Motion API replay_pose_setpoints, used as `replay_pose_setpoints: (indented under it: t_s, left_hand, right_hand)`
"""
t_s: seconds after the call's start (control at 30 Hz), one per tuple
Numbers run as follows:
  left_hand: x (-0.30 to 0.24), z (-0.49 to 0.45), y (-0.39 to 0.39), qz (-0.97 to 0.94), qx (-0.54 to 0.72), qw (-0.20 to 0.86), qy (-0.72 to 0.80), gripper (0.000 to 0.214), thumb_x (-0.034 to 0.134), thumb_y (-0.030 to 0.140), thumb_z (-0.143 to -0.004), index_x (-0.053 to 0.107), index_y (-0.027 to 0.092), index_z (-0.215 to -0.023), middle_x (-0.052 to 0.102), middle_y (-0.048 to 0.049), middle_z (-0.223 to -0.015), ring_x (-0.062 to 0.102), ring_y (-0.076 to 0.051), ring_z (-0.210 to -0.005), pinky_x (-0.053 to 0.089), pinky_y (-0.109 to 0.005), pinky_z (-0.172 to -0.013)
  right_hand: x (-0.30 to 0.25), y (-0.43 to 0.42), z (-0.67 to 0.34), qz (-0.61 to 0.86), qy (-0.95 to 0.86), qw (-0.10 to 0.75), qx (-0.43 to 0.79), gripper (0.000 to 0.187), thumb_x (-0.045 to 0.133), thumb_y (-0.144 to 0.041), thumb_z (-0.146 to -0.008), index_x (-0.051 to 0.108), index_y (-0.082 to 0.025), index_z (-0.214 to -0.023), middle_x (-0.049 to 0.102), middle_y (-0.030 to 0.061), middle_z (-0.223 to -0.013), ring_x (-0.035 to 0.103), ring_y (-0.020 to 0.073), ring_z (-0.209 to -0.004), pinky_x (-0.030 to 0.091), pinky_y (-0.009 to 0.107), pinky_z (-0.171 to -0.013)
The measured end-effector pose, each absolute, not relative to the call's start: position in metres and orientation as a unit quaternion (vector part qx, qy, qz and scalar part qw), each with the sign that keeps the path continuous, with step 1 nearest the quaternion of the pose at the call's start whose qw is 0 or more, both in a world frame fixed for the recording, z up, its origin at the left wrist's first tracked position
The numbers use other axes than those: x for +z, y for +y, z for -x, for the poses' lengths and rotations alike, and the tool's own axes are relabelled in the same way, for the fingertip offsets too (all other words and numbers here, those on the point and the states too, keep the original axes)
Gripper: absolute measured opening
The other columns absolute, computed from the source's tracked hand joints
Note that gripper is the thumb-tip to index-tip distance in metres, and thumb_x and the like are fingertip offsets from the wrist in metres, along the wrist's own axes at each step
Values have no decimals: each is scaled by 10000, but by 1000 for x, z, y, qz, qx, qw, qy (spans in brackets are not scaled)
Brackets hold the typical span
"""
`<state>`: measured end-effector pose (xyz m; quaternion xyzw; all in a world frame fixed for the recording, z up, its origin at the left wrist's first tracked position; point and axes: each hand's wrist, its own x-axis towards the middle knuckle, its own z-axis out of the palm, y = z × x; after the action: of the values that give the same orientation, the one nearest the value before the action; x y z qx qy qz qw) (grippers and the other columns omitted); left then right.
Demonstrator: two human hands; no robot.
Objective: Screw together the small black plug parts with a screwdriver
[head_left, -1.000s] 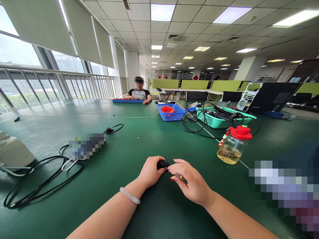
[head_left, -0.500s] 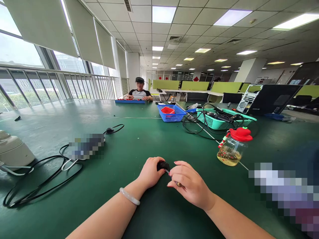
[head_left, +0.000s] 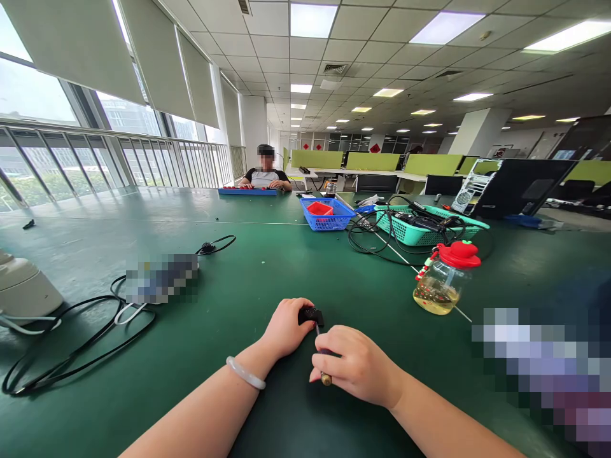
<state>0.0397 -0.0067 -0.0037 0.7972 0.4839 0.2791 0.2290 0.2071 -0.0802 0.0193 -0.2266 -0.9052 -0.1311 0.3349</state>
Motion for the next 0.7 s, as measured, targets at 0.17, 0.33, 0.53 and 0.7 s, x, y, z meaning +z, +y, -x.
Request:
replay_pose_setpoints:
  t_s: [0.17, 0.33, 0.53, 0.7]
  left_hand:
    - [-3, -40, -7, -799, 274, 230, 483, 291, 626, 155, -718, 659, 216, -1001, 689, -32, -1022, 569, -234, -1012, 447, -372, -922]
    - [-2, -40, -7, -800, 272, 226, 485, 298, 629, 147, -713, 660, 220, -1000, 688, -31, -1022, 571, -233, -1012, 448, -371, -923]
    - [-3, -40, -7, -797, 278, 231, 483, 305, 629, 144, -707, 659, 222, -1000, 689, -29, -1013, 570, -230, -1004, 451, -368, -914]
    - [-3, -40, -6, -790, 282, 238, 490, 284, 634, 130, -691, 668, 219, -958, 696, -24, -974, 581, -224, -978, 460, -362, -894]
  right_hand:
    - [19, -80, -209, 222, -895, 366, -125, 135, 611, -239, -886, 608, -190, -759, 592, 17, -760, 419, 107, -599, 394, 246, -583]
    - [18, -80, -209, 224, -894, 369, -121, 117, 624, -224, -878, 609, -191, -766, 595, 19, -785, 440, 107, -615, 401, 248, -597]
    - [17, -80, -209, 227, -898, 358, -116, 130, 619, -227, -879, 611, -194, -753, 590, 17, -779, 434, 108, -615, 395, 248, -595]
    - [17, -80, -204, 224, -917, 310, -110, 137, 590, -186, -880, 617, -199, -746, 598, 7, -775, 460, 120, -655, 394, 263, -634]
